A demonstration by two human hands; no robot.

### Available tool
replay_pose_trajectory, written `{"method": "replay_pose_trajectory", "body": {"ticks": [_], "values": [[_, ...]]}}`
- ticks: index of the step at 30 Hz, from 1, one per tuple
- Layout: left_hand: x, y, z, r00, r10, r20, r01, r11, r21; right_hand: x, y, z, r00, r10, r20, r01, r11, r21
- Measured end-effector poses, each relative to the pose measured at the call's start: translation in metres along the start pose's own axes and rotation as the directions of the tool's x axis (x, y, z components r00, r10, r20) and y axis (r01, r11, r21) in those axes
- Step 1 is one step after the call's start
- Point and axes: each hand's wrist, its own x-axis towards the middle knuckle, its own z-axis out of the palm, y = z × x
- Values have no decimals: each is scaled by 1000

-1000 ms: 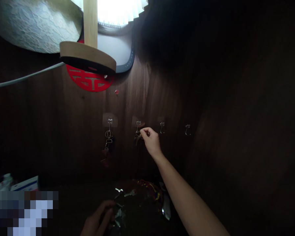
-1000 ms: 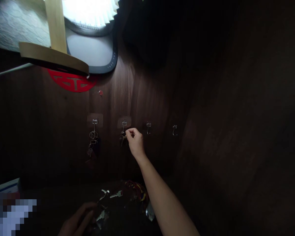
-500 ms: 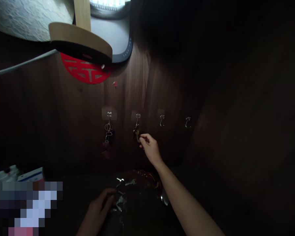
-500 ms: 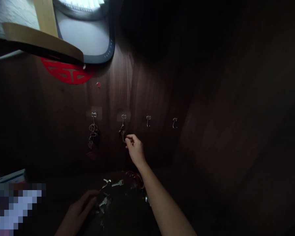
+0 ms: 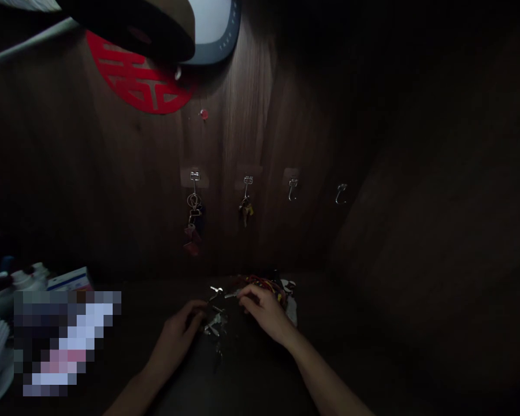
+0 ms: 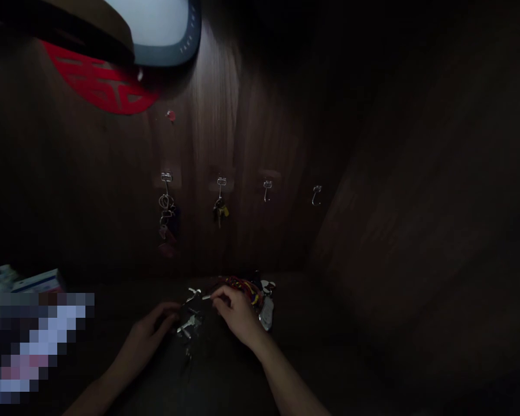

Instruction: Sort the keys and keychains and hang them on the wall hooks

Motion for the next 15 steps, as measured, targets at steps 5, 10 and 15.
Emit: {"method": "replay_pose_trajectory", "body": {"ticks": [5,10,15], "values": [[0,-3,0,998,50,-26,-49,997,59,-13,14,1,993,33,112,-25,997,-77],[-1,-2,0,993,94,-71,-82,985,153,-19,14,-4,970,70,235,-22,980,-198],[-1,-2,2,972,211,-104,-182,955,233,-23,14,-2,950,20,313,76,953,-292]]}}
